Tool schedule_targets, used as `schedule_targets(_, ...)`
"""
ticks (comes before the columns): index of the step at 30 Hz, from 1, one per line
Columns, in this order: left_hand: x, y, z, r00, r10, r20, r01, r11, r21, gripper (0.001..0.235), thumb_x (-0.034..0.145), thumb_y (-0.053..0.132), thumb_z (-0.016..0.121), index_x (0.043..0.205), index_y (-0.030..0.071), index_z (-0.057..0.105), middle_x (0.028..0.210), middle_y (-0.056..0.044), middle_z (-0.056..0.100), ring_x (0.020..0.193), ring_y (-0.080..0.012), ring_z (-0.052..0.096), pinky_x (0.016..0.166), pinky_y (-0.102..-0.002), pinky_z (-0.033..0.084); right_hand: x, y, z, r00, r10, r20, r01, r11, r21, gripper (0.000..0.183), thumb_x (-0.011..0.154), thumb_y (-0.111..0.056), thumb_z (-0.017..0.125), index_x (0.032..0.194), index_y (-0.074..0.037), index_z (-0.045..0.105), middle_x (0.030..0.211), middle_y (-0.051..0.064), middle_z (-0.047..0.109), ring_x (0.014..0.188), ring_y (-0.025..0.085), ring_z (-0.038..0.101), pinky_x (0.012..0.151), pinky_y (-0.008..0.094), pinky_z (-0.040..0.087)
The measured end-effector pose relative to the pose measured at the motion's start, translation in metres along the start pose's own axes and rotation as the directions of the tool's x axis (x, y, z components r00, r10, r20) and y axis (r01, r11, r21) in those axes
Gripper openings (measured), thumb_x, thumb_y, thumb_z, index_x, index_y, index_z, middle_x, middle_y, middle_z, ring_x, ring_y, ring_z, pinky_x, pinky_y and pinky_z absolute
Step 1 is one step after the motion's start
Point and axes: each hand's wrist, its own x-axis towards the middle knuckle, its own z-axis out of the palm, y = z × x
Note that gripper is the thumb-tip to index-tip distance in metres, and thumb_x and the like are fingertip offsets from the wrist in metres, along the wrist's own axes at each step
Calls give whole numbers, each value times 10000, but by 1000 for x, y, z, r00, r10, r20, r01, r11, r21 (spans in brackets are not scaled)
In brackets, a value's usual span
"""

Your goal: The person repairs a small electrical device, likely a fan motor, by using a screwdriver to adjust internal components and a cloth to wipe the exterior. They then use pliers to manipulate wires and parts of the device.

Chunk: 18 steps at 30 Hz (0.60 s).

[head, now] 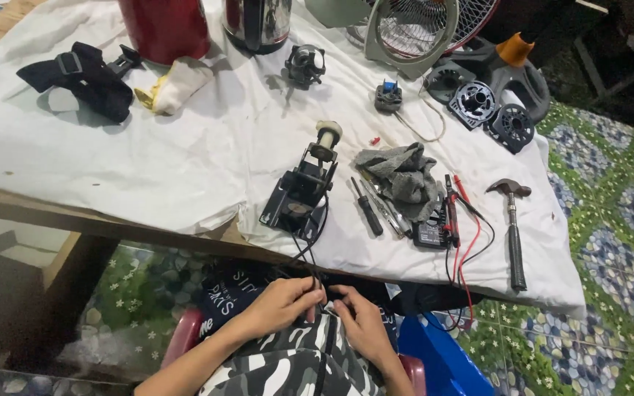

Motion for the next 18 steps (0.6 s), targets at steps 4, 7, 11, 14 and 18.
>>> schedule_targets(4,0,-13,-12,1000,0,-3,1,871,490,495,1045,551,439,752,185,597,735,21,646,874,-178,639,669,-395,444,0,-6,-2,999,-48,-17,49,998,33,308,939,-272,562,1171,-178,742,1135,-29,805,992,120,734,892,279,505)
schedule_targets(7,13,-10,-37,908,66,-415,243,723,647,601,909,753,492,950,218,764,968,-79,712,845,-229,681,657,-381,578,2,0,0,1000,-23,0,23,999,39,321,947,-280,552,1151,-164,771,1165,-15,805,1058,124,744,930,267,522)
schedule_targets(11,36,-24,-89,767,268,-583,233,731,642,670,895,640,638,1263,82,592,1164,-118,647,1113,-304,599,740,-456,575,9,13,5,1000,-18,3,18,1000,11,317,944,-307,559,1142,-198,781,1150,-45,820,1043,109,761,899,262,529)
schedule_targets(14,65,-24,-123,858,265,-441,-46,894,447,1137,667,521,897,1570,172,302,1604,-132,369,1484,-316,322,1192,-467,294,10,14,5,1000,13,14,-12,1000,-8,329,942,-324,549,1136,-199,784,1172,-47,816,1089,108,750,935,257,520)
schedule_targets(18,93,-11,-135,983,103,-153,-64,968,241,1173,628,394,915,1569,197,243,1583,-74,370,1442,-290,383,1147,-422,303,13,17,6,996,91,14,-91,996,-24,335,939,-360,548,1138,-233,785,1150,-77,824,1053,88,748,920,247,506)
